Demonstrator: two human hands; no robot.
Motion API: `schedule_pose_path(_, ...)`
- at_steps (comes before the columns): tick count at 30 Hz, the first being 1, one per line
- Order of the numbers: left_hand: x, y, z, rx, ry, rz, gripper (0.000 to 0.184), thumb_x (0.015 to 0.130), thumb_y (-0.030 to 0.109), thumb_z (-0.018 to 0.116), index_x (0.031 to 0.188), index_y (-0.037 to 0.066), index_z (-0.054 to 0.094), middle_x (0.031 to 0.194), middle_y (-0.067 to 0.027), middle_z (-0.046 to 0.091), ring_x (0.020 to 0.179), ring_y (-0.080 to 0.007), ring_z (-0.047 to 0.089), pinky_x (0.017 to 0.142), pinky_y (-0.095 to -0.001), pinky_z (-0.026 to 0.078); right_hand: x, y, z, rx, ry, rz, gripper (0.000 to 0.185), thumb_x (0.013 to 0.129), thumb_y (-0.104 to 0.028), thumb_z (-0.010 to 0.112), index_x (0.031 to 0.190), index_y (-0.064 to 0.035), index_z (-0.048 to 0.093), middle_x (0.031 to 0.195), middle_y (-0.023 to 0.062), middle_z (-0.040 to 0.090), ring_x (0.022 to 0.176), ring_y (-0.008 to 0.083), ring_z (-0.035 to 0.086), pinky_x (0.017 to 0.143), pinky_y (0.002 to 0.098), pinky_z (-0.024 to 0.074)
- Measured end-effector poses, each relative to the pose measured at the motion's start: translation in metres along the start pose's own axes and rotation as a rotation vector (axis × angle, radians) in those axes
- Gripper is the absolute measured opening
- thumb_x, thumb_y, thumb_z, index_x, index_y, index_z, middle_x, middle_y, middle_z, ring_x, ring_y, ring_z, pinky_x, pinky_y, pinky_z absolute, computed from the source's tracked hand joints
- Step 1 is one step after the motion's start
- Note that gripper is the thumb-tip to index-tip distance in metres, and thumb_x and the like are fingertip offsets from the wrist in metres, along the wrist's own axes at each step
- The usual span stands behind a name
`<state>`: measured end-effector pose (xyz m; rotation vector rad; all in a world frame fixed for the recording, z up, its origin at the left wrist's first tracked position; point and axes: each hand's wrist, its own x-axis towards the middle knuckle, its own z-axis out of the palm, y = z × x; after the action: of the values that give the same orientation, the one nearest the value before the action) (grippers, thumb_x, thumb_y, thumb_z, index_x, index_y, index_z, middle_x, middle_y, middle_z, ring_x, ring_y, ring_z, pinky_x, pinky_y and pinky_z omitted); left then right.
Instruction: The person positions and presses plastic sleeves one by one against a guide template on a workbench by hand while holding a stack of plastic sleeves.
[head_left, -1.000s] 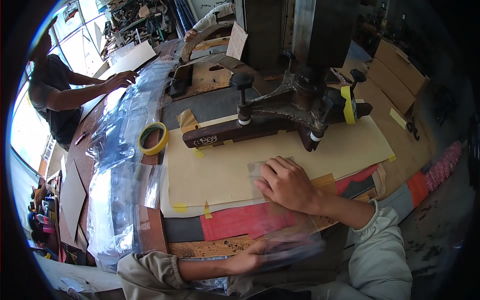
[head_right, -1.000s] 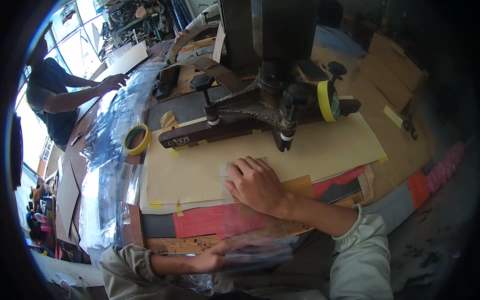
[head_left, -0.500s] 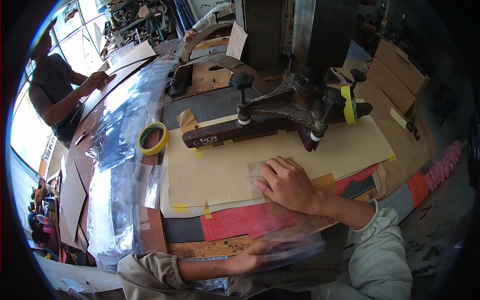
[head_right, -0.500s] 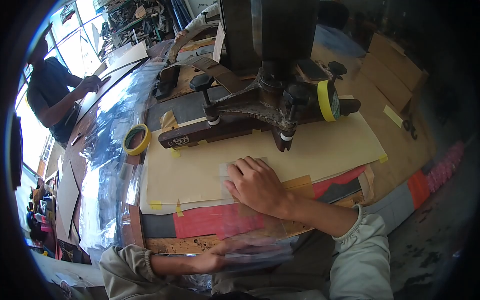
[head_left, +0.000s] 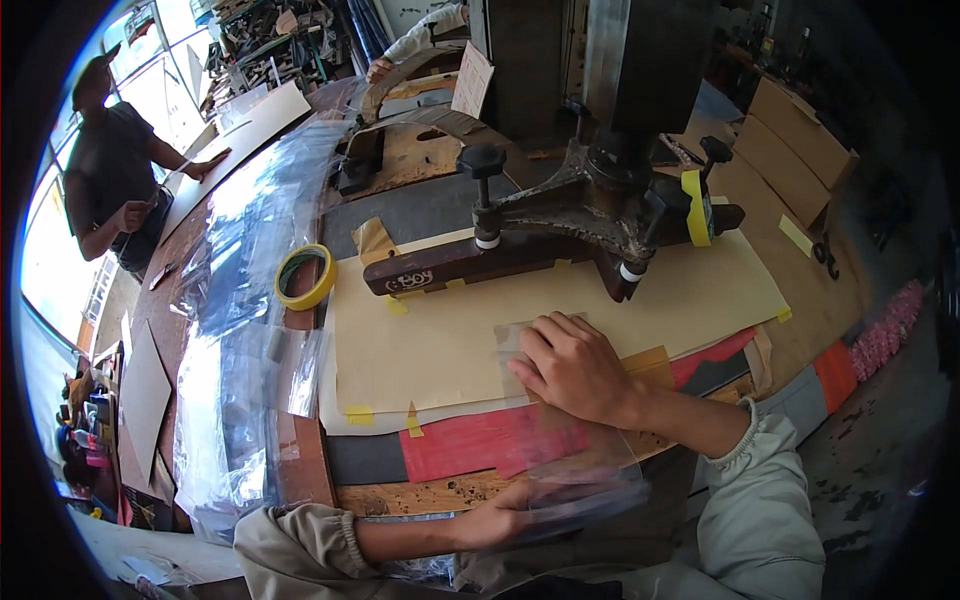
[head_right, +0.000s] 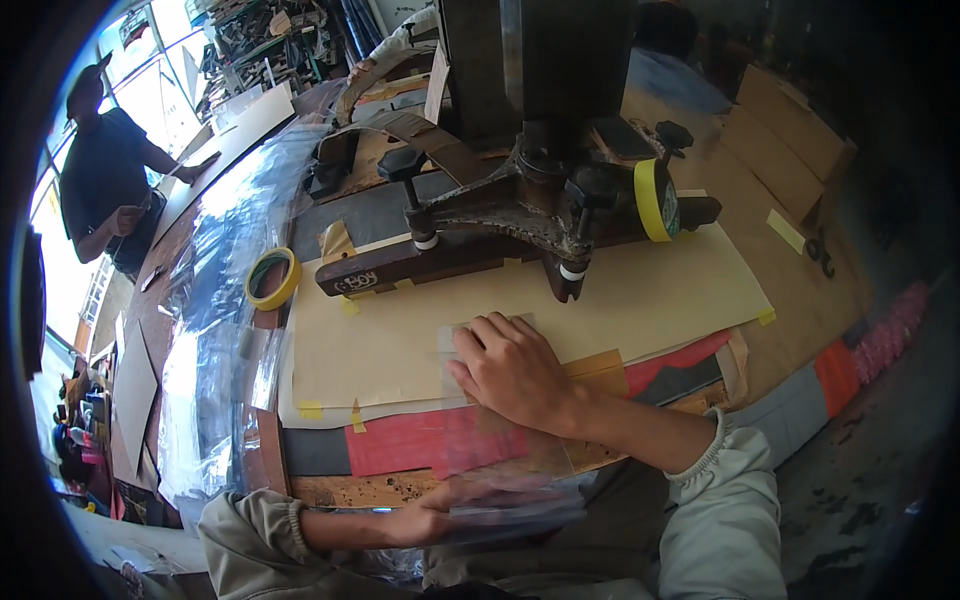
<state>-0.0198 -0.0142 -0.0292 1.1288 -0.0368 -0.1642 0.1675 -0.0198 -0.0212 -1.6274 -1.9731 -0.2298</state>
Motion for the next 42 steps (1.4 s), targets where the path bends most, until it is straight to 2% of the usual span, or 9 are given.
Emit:
schedule_pose_path(25,0.0,0.0,0.002,-0.057,0.001,-0.009,0.049,0.094,0.022,0.043,0.138,0.002,0.031,0.143,-0.0116,0.031,0.134,-0.0225,0.026,0.11,-0.0366,0.019,-0.004,0.001,-0.002,0.039,0.008,-0.021,0.021,0.077,-0.019,0.064,0.081,-0.0009,0.054,0.08,0.0126,0.054,0.077,0.0282,0.056,0.07,0.0379,0.0468)
schedule_pose_path(30,0.002,-0.007,-0.004,-0.003,-0.038,0.078,0.049,0.094,0.02,0.042,0.138,0.001,0.031,0.143,-0.0117,0.031,0.133,-0.0219,0.027,0.11,-0.0353,0.02,-0.004,0.004,-0.002,0.075,0.027,-0.035,0.019,0.078,-0.018,0.063,0.078,-0.0018,0.053,0.078,0.012,0.053,0.076,0.0281,0.055,0.069,0.038,0.0463)
schedule_pose_path(33,0.006,-0.006,-0.002,-0.108,-0.054,0.055,0.054,0.09,0.019,0.043,0.138,0.0,0.028,0.143,-0.0125,0.032,0.133,-0.0212,0.027,0.11,-0.035,0.018,-0.004,0.005,-0.003,0.107,0.02,-0.029,0.019,0.078,-0.017,0.063,0.076,-0.0021,0.052,0.077,0.0118,0.053,0.075,0.0282,0.055,0.068,0.0383,0.046)
schedule_pose_path(36,0.003,-0.009,-0.004,0.029,-0.045,0.087,0.052,0.091,0.019,0.043,0.137,0.0,0.032,0.142,-0.0121,0.033,0.133,-0.0213,0.028,0.109,-0.0349,0.019,-0.003,0.004,-0.004,0.095,-0.02,-0.023,0.019,0.078,-0.017,0.062,0.078,-0.0016,0.052,0.078,0.0123,0.053,0.076,0.0283,0.055,0.069,0.0386,0.0461)
schedule_pose_path(39,0.002,0.003,-0.004,0.1,-0.047,0.031,0.05,0.091,0.019,0.043,0.137,0.001,0.033,0.142,-0.0112,0.034,0.132,-0.0211,0.029,0.109,-0.0344,0.019,-0.002,0.003,-0.007,0.07,-0.088,-0.011,0.02,0.078,-0.018,0.062,0.083,-0.0005,0.053,0.081,0.0132,0.054,0.08,0.0283,0.056,0.071,0.0387,0.0465)
schedule_pose_path(42,0.004,-0.01,-0.003,-0.071,-0.069,0.078,0.049,0.092,0.02,0.043,0.137,0.002,0.033,0.142,-0.0106,0.034,0.132,-0.0208,0.029,0.109,-0.0339,0.019,-0.002,0.003,-0.008,0.069,-0.094,-0.01,0.02,0.078,-0.018,0.062,0.083,-0.0007,0.053,0.081,0.0132,0.054,0.079,0.0283,0.056,0.071,0.0388,0.0464)
